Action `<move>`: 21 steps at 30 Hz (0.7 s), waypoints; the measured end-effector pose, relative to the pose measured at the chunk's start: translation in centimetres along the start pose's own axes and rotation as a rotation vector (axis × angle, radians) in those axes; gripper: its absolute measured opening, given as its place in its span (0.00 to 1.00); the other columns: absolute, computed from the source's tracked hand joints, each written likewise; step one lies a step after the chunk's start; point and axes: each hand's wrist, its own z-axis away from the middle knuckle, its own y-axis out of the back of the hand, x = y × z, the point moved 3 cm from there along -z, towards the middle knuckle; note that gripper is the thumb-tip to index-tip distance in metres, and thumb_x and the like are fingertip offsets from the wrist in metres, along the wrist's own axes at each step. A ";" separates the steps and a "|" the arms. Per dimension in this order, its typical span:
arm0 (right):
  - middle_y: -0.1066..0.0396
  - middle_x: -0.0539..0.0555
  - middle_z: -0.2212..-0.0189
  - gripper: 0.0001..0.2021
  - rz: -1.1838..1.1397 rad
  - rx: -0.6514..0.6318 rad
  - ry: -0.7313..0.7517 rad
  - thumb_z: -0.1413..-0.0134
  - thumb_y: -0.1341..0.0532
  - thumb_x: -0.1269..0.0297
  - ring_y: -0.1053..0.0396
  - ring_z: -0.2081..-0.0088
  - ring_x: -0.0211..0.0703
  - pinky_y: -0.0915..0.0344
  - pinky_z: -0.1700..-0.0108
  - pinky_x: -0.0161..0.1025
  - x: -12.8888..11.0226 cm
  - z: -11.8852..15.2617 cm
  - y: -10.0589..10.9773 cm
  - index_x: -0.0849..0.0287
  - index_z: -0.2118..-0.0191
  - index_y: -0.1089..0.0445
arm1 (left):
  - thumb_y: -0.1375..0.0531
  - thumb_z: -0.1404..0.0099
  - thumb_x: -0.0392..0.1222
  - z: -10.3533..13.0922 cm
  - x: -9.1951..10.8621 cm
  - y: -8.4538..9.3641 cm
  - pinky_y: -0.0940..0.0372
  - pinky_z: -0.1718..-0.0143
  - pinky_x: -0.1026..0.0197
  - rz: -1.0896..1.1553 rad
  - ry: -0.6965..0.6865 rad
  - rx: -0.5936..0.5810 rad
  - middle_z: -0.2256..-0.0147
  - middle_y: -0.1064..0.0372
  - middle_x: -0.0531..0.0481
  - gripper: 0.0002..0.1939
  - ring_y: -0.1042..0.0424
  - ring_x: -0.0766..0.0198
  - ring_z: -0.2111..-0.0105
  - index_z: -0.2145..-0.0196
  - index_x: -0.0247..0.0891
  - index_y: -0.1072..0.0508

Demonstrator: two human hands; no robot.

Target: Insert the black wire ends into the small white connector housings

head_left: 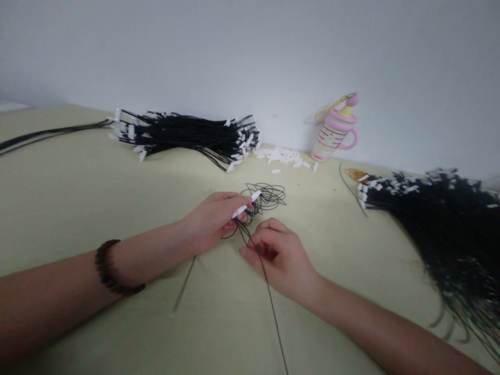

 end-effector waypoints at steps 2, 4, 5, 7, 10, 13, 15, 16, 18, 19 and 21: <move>0.41 0.50 0.75 0.06 0.004 -0.077 0.059 0.52 0.41 0.66 0.43 0.76 0.32 0.43 0.74 0.30 -0.6 0.3 0.4 0.61 0.76 0.36 | 0.41 0.47 0.44 0.0 0.0 0.1 0.57 0.86 0.71 -0.001 -0.008 -0.006 0.83 0.45 0.58 0.09 0.48 0.75 0.84 0.74 0.34 0.31; 0.40 0.49 0.76 0.06 -0.007 -0.162 0.096 0.50 0.43 0.67 0.43 0.75 0.33 0.43 0.73 0.30 -0.9 0.4 1.0 0.61 0.76 0.37 | 0.41 0.47 0.45 0.0 -0.1 0.1 0.57 0.86 0.71 -0.010 -0.016 -0.030 0.82 0.45 0.58 0.10 0.48 0.75 0.84 0.74 0.34 0.30; 0.39 0.50 0.76 0.06 -0.022 -0.199 0.107 0.49 0.44 0.67 0.42 0.75 0.33 0.43 0.73 0.30 -1.0 0.4 1.4 0.61 0.75 0.37 | 0.41 0.47 0.45 0.0 -0.2 0.1 0.58 0.87 0.71 -0.012 -0.018 -0.044 0.82 0.45 0.58 0.10 0.48 0.76 0.85 0.74 0.34 0.30; 0.37 0.51 0.75 0.07 -0.059 -0.244 0.115 0.47 0.46 0.68 0.39 0.73 0.34 0.41 0.71 0.31 -1.0 0.3 2.3 0.61 0.74 0.36 | 0.41 0.46 0.46 0.0 -0.2 0.1 0.58 0.86 0.71 -0.008 -0.017 -0.064 0.82 0.44 0.58 0.11 0.48 0.76 0.85 0.73 0.35 0.30; 0.36 0.51 0.76 0.08 -0.067 -0.337 0.082 0.46 0.47 0.67 0.38 0.73 0.34 0.39 0.71 0.31 -0.8 0.0 3.4 0.61 0.74 0.34 | 0.41 0.46 0.47 0.1 -0.3 0.2 0.57 0.86 0.71 0.001 -0.017 -0.062 0.82 0.44 0.58 0.11 0.47 0.76 0.84 0.73 0.35 0.30; 0.33 0.50 0.79 0.12 -0.058 -0.544 0.013 0.45 0.48 0.65 0.36 0.75 0.34 0.38 0.72 0.31 -0.9 0.0 4.3 0.61 0.76 0.32 | 0.40 0.46 0.47 0.0 -0.2 0.4 0.57 0.86 0.71 -0.013 -0.027 -0.059 0.82 0.44 0.58 0.11 0.48 0.76 0.85 0.73 0.35 0.30; 0.30 0.51 0.79 0.14 -0.079 -0.740 -0.019 0.44 0.49 0.66 0.33 0.75 0.35 0.37 0.73 0.30 -1.1 0.1 5.3 0.61 0.75 0.30 | 0.40 0.47 0.47 -0.2 -0.2 0.6 0.56 0.86 0.71 -0.015 -0.038 -0.042 0.81 0.44 0.58 0.11 0.48 0.76 0.84 0.72 0.35 0.30; 0.29 0.52 0.78 0.14 -0.089 -0.841 -0.031 0.44 0.49 0.67 0.32 0.75 0.35 0.37 0.73 0.30 -1.3 0.3 6.0 0.62 0.73 0.28 | 0.40 0.47 0.47 -0.3 -0.3 0.7 0.56 0.86 0.71 -0.015 -0.042 -0.033 0.81 0.43 0.57 0.11 0.47 0.76 0.84 0.72 0.35 0.30; 0.27 0.53 0.77 0.12 -0.099 -0.976 -0.064 0.45 0.48 0.68 0.30 0.76 0.34 0.37 0.74 0.30 -1.5 0.7 8.1 0.62 0.67 0.27 | 0.40 0.47 0.47 -0.5 -0.4 0.8 0.57 0.86 0.71 -0.019 -0.045 -0.026 0.80 0.43 0.56 0.11 0.48 0.76 0.84 0.72 0.35 0.30; 0.27 0.52 0.79 0.10 -0.103 -0.983 -0.088 0.47 0.45 0.68 0.30 0.77 0.34 0.37 0.75 0.29 -1.5 0.9 9.4 0.61 0.65 0.27 | 0.41 0.46 0.47 -0.5 -0.4 0.8 0.57 0.86 0.71 -0.027 -0.050 -0.032 0.80 0.43 0.56 0.11 0.48 0.76 0.84 0.71 0.35 0.30; 0.31 0.47 0.87 0.07 -0.108 -0.664 -0.155 0.57 0.37 0.68 0.33 0.84 0.29 0.40 0.77 0.27 -1.4 0.8 12.8 0.61 0.67 0.26 | 0.42 0.45 0.47 -0.5 -0.5 0.8 0.59 0.86 0.71 -0.044 -0.067 -0.051 0.80 0.44 0.56 0.12 0.50 0.76 0.85 0.71 0.34 0.30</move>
